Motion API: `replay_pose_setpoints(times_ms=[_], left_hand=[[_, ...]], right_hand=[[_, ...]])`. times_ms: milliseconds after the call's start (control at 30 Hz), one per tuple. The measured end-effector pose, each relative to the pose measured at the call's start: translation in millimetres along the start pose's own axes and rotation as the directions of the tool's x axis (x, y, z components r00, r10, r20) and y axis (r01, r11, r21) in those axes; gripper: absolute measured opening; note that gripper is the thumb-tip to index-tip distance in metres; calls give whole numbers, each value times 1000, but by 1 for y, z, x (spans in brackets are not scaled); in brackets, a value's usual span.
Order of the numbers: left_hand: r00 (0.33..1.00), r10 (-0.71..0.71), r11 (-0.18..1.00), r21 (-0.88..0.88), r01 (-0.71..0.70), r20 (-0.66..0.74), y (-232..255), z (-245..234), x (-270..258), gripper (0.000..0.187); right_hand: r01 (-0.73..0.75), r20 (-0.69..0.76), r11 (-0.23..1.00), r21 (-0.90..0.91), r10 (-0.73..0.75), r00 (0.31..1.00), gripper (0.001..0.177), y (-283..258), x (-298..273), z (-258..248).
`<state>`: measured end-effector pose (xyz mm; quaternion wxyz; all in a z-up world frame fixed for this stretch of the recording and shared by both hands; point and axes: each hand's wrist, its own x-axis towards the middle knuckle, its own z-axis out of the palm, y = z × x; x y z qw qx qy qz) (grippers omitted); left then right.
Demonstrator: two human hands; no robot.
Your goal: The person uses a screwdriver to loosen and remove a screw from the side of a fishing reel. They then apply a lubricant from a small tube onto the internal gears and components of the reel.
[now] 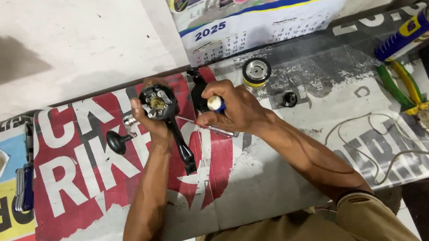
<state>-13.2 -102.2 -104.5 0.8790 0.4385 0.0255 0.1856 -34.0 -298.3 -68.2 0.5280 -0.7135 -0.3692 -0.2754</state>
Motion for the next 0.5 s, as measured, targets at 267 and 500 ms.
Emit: replay_pose_setpoints(times_ms=[267, 500], left_hand=[[936, 91, 983, 119, -139, 340, 19, 36, 7, 75], [946, 42, 970, 213, -115, 320, 21, 37, 7, 72]], right_hand=[[-33, 67, 999, 0, 33, 997, 45, 2, -9, 3], [-136, 129, 991, 17, 133, 983, 38, -4, -9, 2]])
